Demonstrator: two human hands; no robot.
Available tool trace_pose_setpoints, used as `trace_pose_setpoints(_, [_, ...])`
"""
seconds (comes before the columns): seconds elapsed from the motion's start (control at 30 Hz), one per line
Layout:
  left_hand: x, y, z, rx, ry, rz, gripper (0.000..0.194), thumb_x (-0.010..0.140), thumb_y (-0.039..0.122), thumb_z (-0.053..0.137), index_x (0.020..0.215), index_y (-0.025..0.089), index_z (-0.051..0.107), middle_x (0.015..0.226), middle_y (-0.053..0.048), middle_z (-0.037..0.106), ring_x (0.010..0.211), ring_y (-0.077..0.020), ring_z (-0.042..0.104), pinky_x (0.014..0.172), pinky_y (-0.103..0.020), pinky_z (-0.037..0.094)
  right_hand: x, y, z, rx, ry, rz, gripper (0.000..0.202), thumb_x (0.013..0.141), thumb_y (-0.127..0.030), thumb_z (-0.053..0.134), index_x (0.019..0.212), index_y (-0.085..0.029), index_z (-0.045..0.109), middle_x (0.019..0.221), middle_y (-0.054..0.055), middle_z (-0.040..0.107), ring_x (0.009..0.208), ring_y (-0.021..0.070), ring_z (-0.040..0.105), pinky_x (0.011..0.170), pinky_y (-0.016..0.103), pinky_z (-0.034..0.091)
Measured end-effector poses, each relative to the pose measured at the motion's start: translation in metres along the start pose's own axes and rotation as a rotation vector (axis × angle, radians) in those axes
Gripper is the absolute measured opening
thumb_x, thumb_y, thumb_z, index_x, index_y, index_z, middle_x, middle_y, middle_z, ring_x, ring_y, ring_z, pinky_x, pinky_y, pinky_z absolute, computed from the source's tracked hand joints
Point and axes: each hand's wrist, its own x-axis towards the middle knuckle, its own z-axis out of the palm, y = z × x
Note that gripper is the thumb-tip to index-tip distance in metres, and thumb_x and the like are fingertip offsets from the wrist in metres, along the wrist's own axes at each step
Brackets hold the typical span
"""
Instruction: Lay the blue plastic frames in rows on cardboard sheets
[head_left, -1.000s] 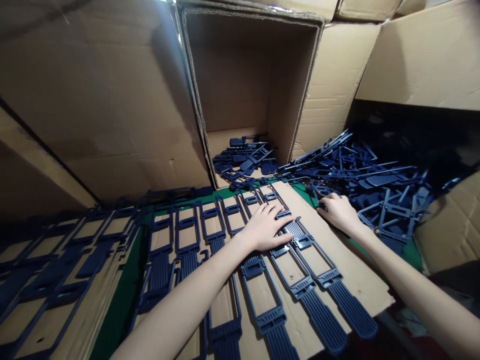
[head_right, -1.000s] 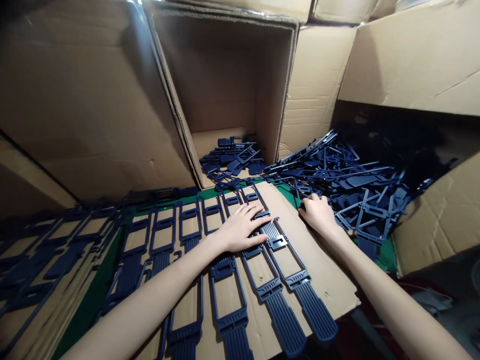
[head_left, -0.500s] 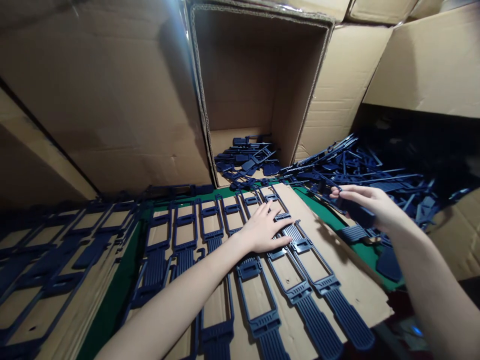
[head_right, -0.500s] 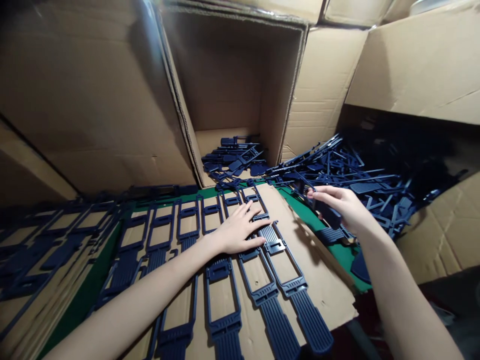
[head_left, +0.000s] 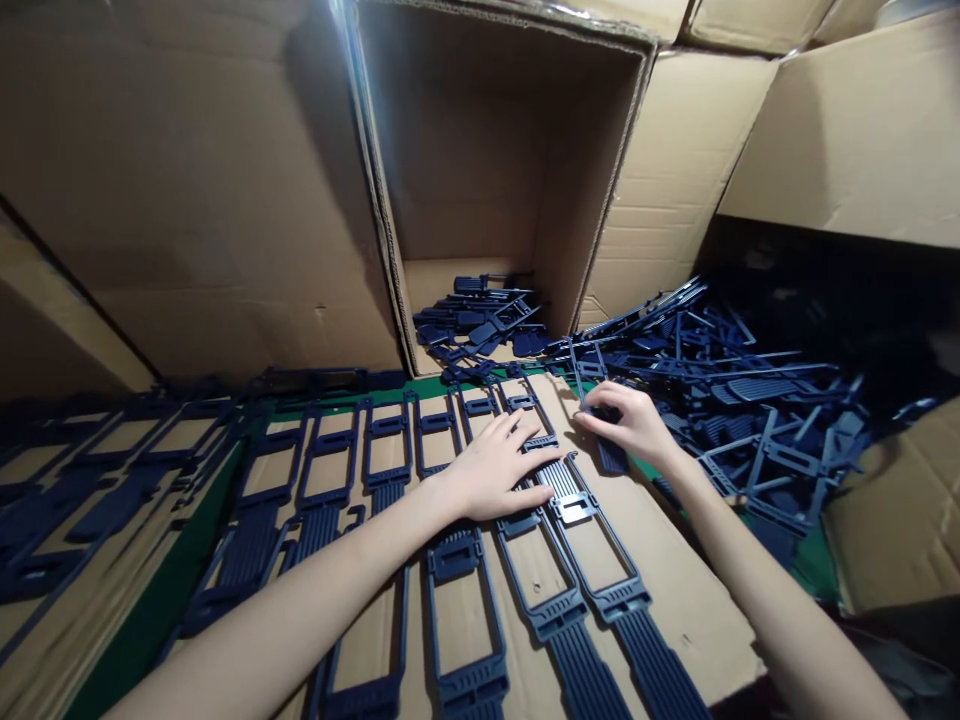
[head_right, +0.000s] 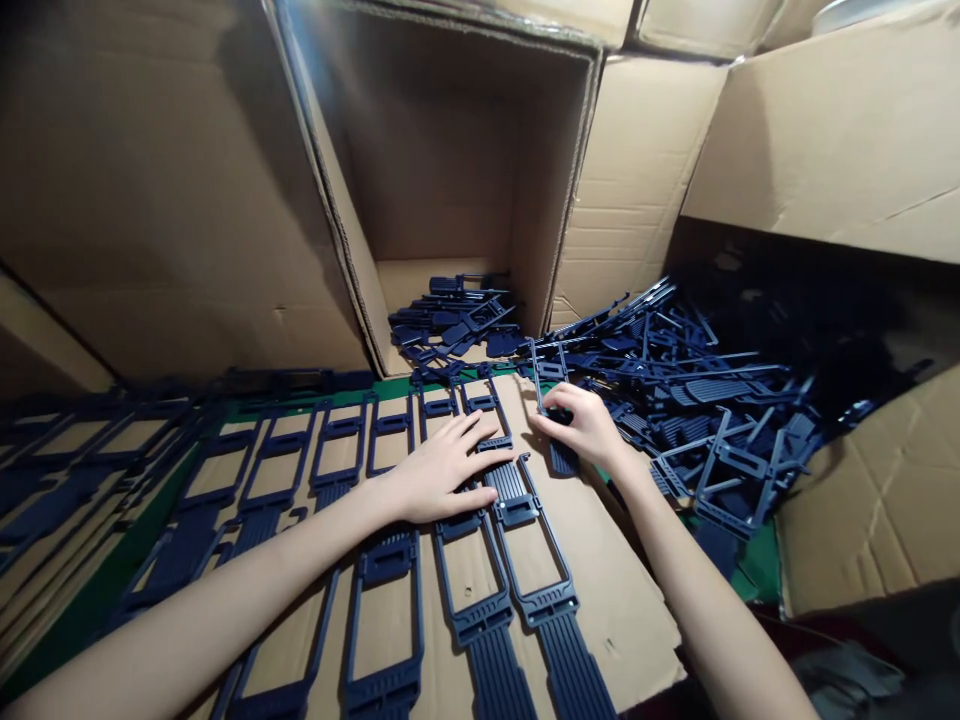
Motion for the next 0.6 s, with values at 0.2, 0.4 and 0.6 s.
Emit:
trace_pose_setpoints(0.2, [0.001,-0.001,0.000,0.009,0.003,0.018,0.054,0.091,0.058,0.039,0.138,0.032,0.043,0.150,-0.008,0.032,0.140,-0.0357,0.021,0.112,-0.057,0.018,-0.008,-0.005,0.000,-0.099,-0.184,-0.091,0.045,0.092,-0.046,0.043,0.060,-0.020,0.060,0.063,0.003,0.059,0.058,0.0148,0.054,0.060,0.029,0.043])
trace_pose_setpoints(0.4, [0.001,-0.001,-0.003,0.014,-0.016,0.014,0.054,0.091,0.058,0.039,0.138,0.032,0.044,0.151,-0.007,0.030,0.140,-0.0358,0.020,0.112,-0.057,0.017,-0.005,-0.005,0.005,-0.123,-0.153,-0.112,0.039,0.092,-0.042,0.044,0.064,-0.020,0.060,0.066,0.003,0.058,0.061,0.0145,0.054,0.059,0.028,0.041])
trace_pose_setpoints(0.6, [0.001,-0.001,-0.002,0.017,-0.005,0.022,0.053,0.091,0.057,0.038,0.138,0.032,0.043,0.151,-0.008,0.031,0.140,-0.0339,0.022,0.112,-0.056,0.018,-0.007,0.001,0.009,-0.130,-0.137,-0.101,0.029,0.090,-0.039,0.049,0.072,-0.021,0.063,0.077,0.005,0.062,0.073,0.0179,0.058,0.068,0.030,0.045])
